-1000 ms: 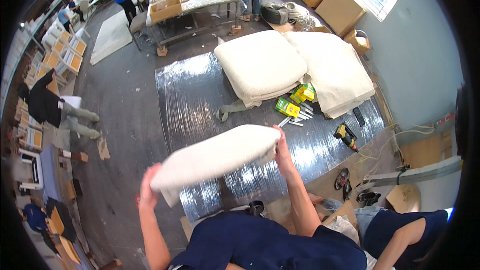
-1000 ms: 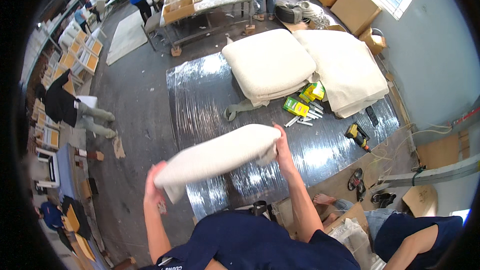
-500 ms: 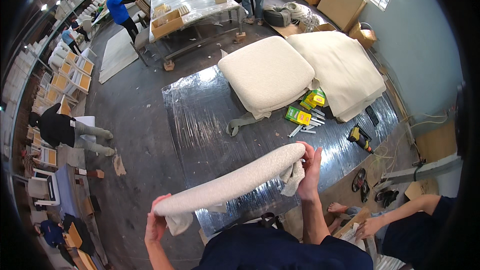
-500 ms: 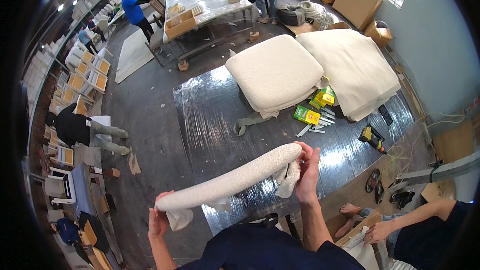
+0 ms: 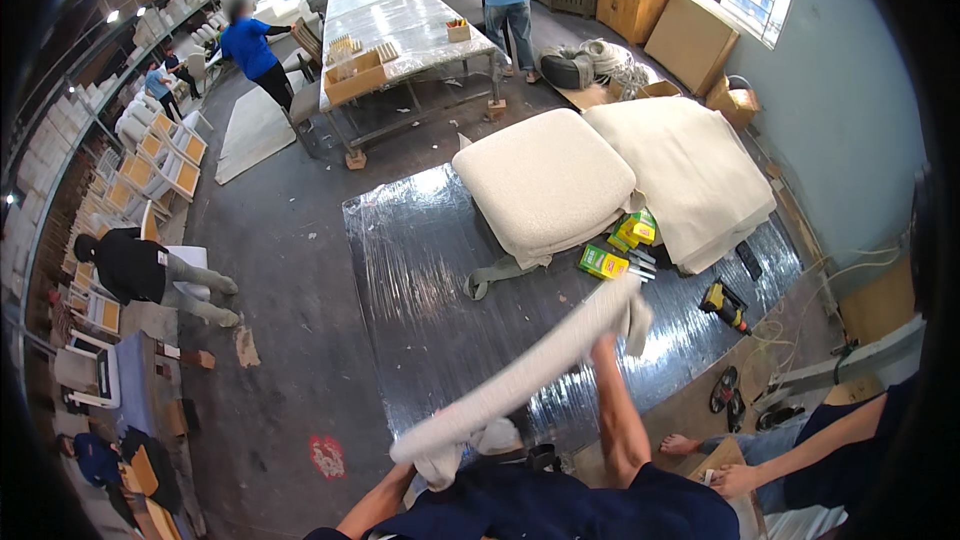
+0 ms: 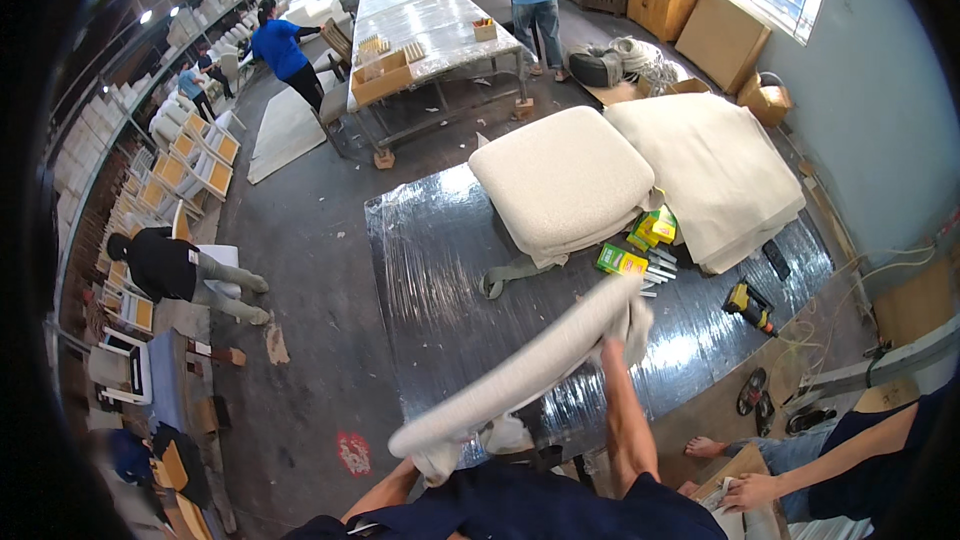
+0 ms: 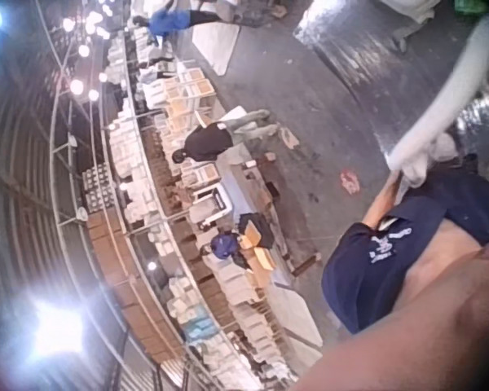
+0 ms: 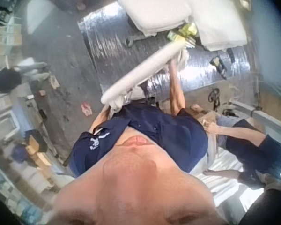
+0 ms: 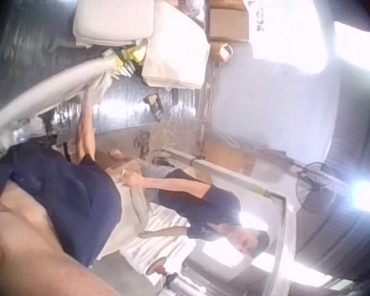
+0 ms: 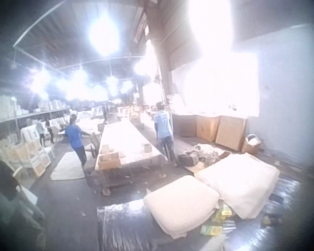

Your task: The person works with a coworker to upholster chair seats. They position fabric over a foam-covered seat base, pull it taut, and use a staple gun to secure the fabric to the underside. The person repeatedly flips the seat, adjusts the fabric, and staples edges while the coworker assists with positioning and stapling.

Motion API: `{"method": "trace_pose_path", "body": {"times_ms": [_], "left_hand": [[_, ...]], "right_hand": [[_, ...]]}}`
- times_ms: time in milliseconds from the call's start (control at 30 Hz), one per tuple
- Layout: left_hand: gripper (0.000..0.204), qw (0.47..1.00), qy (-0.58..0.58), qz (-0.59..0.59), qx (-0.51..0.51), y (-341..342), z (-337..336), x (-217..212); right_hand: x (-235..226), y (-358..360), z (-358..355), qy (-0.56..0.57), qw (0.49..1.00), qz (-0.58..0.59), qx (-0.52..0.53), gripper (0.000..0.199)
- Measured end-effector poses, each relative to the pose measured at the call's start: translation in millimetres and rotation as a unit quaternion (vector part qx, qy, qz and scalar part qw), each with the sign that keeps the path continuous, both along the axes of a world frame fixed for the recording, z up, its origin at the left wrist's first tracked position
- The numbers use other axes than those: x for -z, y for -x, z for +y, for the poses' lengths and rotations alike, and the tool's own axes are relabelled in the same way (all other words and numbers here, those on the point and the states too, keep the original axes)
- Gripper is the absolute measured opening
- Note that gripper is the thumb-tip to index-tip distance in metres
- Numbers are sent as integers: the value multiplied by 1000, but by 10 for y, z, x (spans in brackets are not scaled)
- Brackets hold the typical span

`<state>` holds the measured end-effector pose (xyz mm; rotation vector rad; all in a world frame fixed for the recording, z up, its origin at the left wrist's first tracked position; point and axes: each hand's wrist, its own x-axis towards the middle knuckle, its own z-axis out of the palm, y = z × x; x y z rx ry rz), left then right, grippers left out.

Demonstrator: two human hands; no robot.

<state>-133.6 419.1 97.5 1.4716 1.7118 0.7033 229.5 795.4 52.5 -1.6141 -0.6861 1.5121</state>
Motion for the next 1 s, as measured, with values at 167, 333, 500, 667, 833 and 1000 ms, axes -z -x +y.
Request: {"method": "trace_pose_path", "body": {"times_ms": [167, 333, 500, 667, 833, 1000], "left_hand": [[62, 923, -76, -303, -224, 148, 699, -842], [56, 728, -229, -550, -341, -10, 2312, -3090], [68, 772, -212, -562, -207, 95, 3278, -3910], [75, 952, -198, -215, -88, 565, 3613, -4002], [69, 958, -176, -222, -45, 655, 3206, -3407], [53, 965, 97, -185, -156, 1055, 2340, -1676]], "right_hand": [[-2899, 291, 629, -426, 892, 64, -137, 74], [-3754, 550, 306, -554, 783, -151, 237, 84], [-3568, 943, 352, -295, 873, 387, -20, 75], [-3915, 1276, 1148, -285, 863, 414, -48, 67], [-2356, 1428, 1953, -249, 872, 422, -3, 63], [-644, 1079, 2378, -111, 967, 230, -22, 70]]}}
